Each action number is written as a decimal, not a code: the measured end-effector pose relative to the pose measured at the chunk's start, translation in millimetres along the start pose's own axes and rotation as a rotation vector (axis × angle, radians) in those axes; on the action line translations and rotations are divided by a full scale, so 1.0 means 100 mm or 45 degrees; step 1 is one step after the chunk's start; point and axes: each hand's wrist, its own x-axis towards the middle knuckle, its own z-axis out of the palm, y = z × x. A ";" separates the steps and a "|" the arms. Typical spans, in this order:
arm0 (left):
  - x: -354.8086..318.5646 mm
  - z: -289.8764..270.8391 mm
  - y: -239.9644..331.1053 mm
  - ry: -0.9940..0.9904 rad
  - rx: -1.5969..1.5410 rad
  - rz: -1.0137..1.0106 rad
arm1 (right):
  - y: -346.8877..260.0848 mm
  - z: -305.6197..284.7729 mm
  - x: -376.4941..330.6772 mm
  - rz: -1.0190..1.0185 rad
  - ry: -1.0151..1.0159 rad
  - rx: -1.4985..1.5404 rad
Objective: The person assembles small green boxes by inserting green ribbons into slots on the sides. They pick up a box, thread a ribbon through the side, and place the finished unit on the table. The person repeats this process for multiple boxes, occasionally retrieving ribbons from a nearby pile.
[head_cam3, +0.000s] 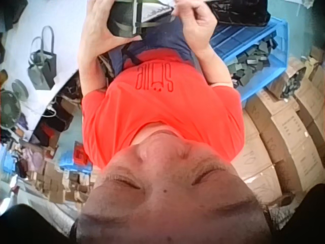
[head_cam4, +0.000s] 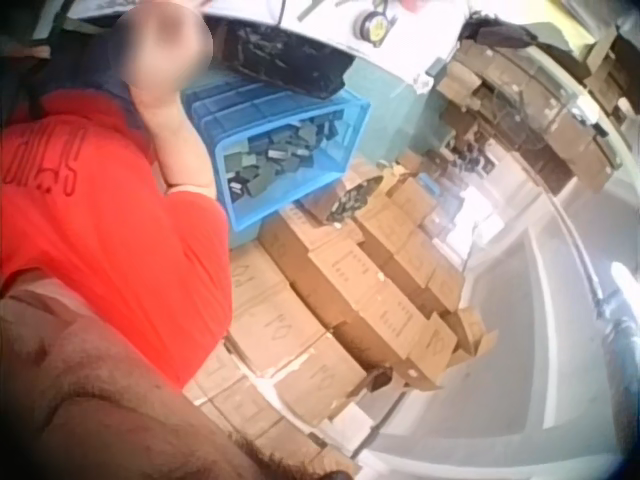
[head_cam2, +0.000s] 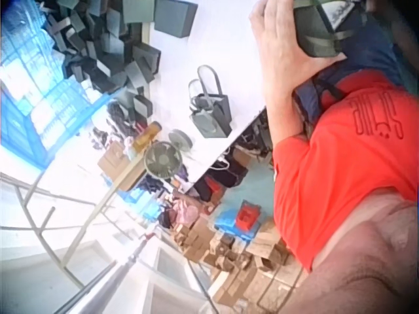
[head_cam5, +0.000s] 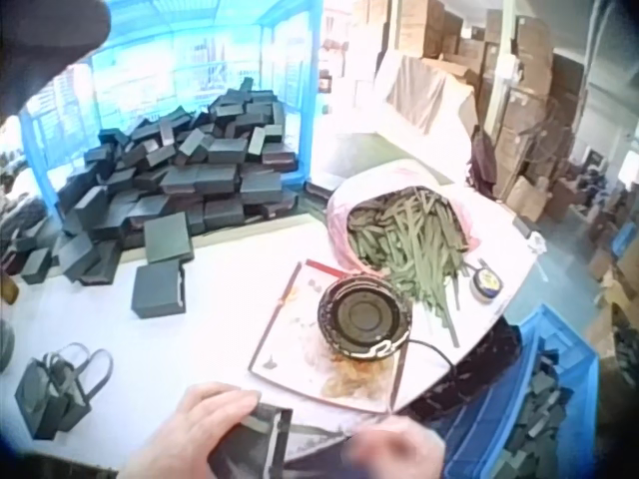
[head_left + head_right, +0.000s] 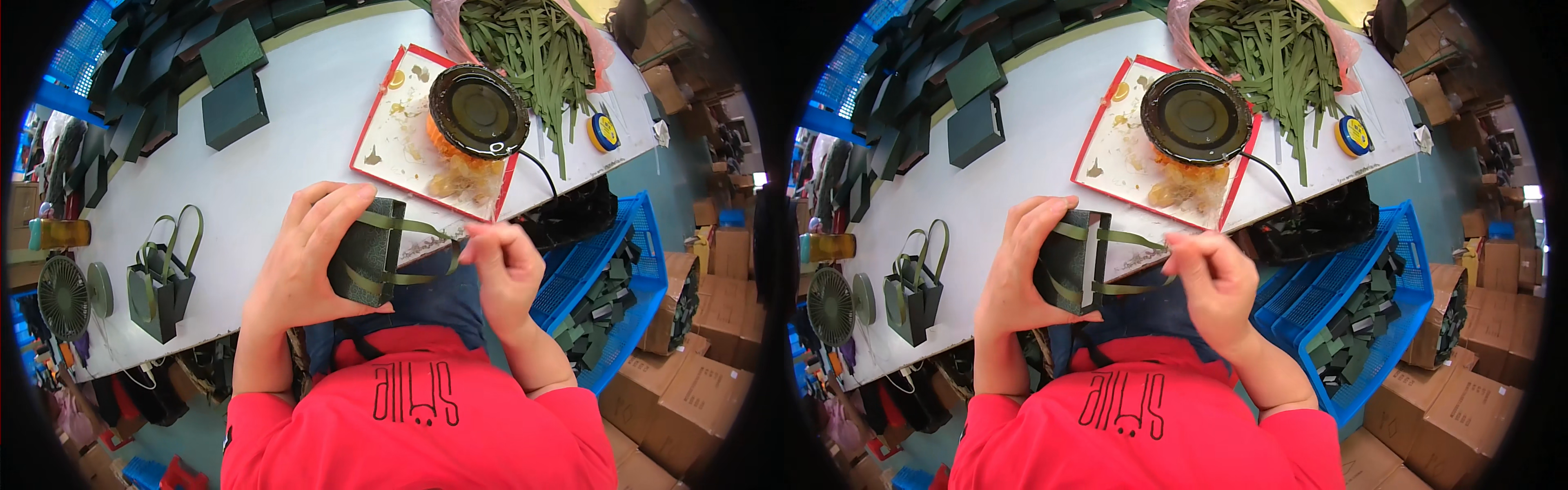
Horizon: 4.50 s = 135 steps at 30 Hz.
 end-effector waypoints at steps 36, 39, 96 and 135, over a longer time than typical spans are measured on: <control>-0.57 -0.68 -0.44 0.154 1.072 -0.991 | 0.27 -0.39 0.17 0.281 0.258 0.310; -0.65 -0.81 -0.45 0.180 1.062 -1.272 | 0.26 -0.35 0.19 0.267 0.226 0.322; 0.07 -1.03 -0.76 -0.325 0.539 -0.407 | 0.56 -1.32 0.65 0.080 0.569 -0.130; 0.34 0.76 0.48 0.159 -0.127 0.331 | 0.37 -0.56 -0.07 0.251 -0.483 0.665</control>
